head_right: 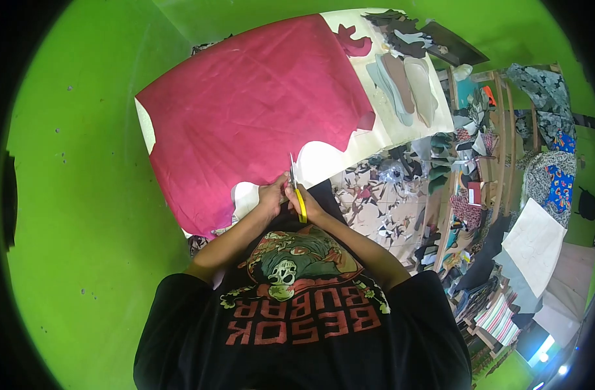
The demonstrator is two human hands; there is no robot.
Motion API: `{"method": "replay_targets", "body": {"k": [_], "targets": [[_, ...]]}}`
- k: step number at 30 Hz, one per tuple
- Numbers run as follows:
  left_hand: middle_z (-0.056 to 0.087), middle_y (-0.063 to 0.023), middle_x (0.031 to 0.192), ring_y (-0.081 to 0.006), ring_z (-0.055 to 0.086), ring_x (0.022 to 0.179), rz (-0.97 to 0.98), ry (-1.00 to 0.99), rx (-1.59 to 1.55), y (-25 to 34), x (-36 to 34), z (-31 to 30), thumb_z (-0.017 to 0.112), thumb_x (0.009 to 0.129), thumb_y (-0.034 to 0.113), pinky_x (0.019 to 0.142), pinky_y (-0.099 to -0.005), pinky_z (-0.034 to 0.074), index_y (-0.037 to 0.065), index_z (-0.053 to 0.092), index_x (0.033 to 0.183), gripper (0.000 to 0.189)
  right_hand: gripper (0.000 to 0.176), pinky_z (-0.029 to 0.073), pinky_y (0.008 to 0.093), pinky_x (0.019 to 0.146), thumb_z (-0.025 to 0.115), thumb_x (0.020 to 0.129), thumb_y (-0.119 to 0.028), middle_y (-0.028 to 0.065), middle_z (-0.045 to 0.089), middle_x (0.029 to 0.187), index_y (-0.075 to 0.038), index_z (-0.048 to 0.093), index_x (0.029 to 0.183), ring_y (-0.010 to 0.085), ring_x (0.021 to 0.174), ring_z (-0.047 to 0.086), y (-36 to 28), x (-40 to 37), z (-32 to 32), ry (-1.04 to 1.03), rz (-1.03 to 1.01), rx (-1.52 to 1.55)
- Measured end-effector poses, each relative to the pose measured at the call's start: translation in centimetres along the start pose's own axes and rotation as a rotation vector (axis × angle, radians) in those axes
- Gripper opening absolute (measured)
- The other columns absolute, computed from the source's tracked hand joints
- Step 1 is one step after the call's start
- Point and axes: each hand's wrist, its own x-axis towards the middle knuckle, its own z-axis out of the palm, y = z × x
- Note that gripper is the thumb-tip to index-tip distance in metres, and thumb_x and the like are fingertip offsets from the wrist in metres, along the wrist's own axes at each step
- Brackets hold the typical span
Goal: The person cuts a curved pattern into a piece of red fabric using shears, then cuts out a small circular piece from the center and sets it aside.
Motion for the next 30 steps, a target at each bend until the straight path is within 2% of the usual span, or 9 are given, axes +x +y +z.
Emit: {"method": "replay_targets", "body": {"k": [2, 6, 7, 11, 13, 18, 19, 24, 30], "targets": [[0.067, -0.0081, 0.078, -0.0172, 0.064, 0.066, -0.001, -0.017, -0.004, 0.4, -0.2, -0.1, 0.08, 0.085, 0.021, 0.058, -0.0306, 0.052, 0.0, 0.068, 0.087, 0.024, 0.067, 0.046, 0.0282, 0.058, 0.048, 0.096, -0.064, 0.005, 0.054, 0.076, -0.001, 0.046, 0.119, 0.0148, 0.064, 0.055, 2.2, 1.1, 0.2, -0.006, -0.039, 0.021], [0.065, -0.0077, 0.074, -0.0172, 0.061, 0.059, -0.093, -0.044, 0.039, 1.6, -1.4, 0.2, 0.078, 0.086, 0.02, 0.05, -0.031, 0.049, 0.001, 0.067, 0.086, 0.022, 0.067, 0.046, 0.0296, 0.06, 0.05, 0.094, -0.066, 0.0066, 0.054, 0.081, -0.002, 0.044, 0.116, 0.0155, 0.069, 0.055, 0.1, 0.2, 0.3, -0.015, 0.009, -0.044], [0.064, -0.0082, 0.069, -0.0208, 0.056, 0.045, -0.028, -0.033, -0.008, 1.0, -0.9, 0.2, 0.078, 0.086, 0.021, 0.032, -0.0345, 0.04, 0.0, 0.07, 0.082, 0.023, 0.066, 0.045, 0.0293, 0.06, 0.05, 0.094, -0.065, 0.0064, 0.053, 0.08, -0.002, 0.044, 0.114, 0.0153, 0.069, 0.055, 0.3, 0.2, 0.4, -0.017, 0.003, -0.034], [0.063, -0.0069, 0.068, -0.0192, 0.055, 0.046, 0.012, -0.041, -0.01, -0.4, 0.4, -0.3, 0.078, 0.086, 0.02, 0.035, -0.0333, 0.041, 0.0, 0.069, 0.082, 0.022, 0.068, 0.044, 0.0281, 0.062, 0.05, 0.092, -0.067, 0.0054, 0.051, 0.08, -0.003, 0.041, 0.113, 0.0139, 0.071, 0.052, -0.8, -0.1, 0.9, -0.034, 0.035, -0.035], [0.063, -0.0058, 0.069, -0.0171, 0.054, 0.048, 0.194, 0.031, 0.038, -0.7, 0.4, 0.0, 0.078, 0.087, 0.018, 0.038, -0.0322, 0.041, 0.001, 0.068, 0.082, 0.02, 0.071, 0.042, 0.0273, 0.066, 0.048, 0.091, -0.071, 0.0044, 0.05, 0.081, -0.004, 0.041, 0.112, 0.0131, 0.075, 0.049, -1.4, -0.3, 0.9, -0.038, 0.077, -0.065], [0.064, -0.0052, 0.073, -0.0153, 0.054, 0.051, 0.182, -0.006, 0.041, 0.2, -1.3, 0.3, 0.076, 0.088, 0.016, 0.04, -0.0317, 0.04, 0.001, 0.066, 0.085, 0.018, 0.079, 0.041, 0.0288, 0.055, 0.051, 0.088, -0.074, 0.006, 0.049, 0.084, -0.004, 0.036, 0.121, 0.0149, 0.068, 0.049, -1.7, 0.0, 0.9, -0.048, 0.131, -0.064], [0.064, -0.0051, 0.073, -0.0153, 0.055, 0.052, 0.192, -0.012, 0.049, 0.1, -1.4, 0.3, 0.076, 0.088, 0.015, 0.04, -0.0318, 0.04, 0.001, 0.066, 0.086, 0.017, 0.075, 0.04, 0.0293, 0.057, 0.052, 0.092, -0.066, 0.0053, 0.049, 0.078, 0.001, 0.036, 0.121, 0.0145, 0.068, 0.05, -1.9, -0.1, 0.9, -0.04, 0.13, -0.062], [0.062, -0.0045, 0.067, -0.0154, 0.053, 0.048, 0.161, -0.02, 0.013, -0.1, -0.9, 0.0, 0.076, 0.088, 0.017, 0.039, -0.0311, 0.039, 0.002, 0.065, 0.082, 0.02, 0.073, 0.043, 0.0285, 0.058, 0.051, 0.091, -0.069, 0.0046, 0.048, 0.077, -0.003, 0.037, 0.116, 0.014, 0.067, 0.05, -2.0, -0.2, 0.8, -0.044, 0.161, -0.057], [0.059, -0.0059, 0.06, -0.0165, 0.05, 0.039, 0.057, -0.016, 0.026, -0.6, 0.1, -0.4, 0.077, 0.087, 0.021, 0.034, -0.0313, 0.037, 0.003, 0.063, 0.078, 0.025, 0.066, 0.045, 0.0283, 0.058, 0.046, 0.094, -0.069, 0.0046, 0.051, 0.078, -0.006, 0.038, 0.112, 0.0143, 0.066, 0.051, -0.2, 0.4, 0.7, -0.013, -0.051, 0.004]]}}
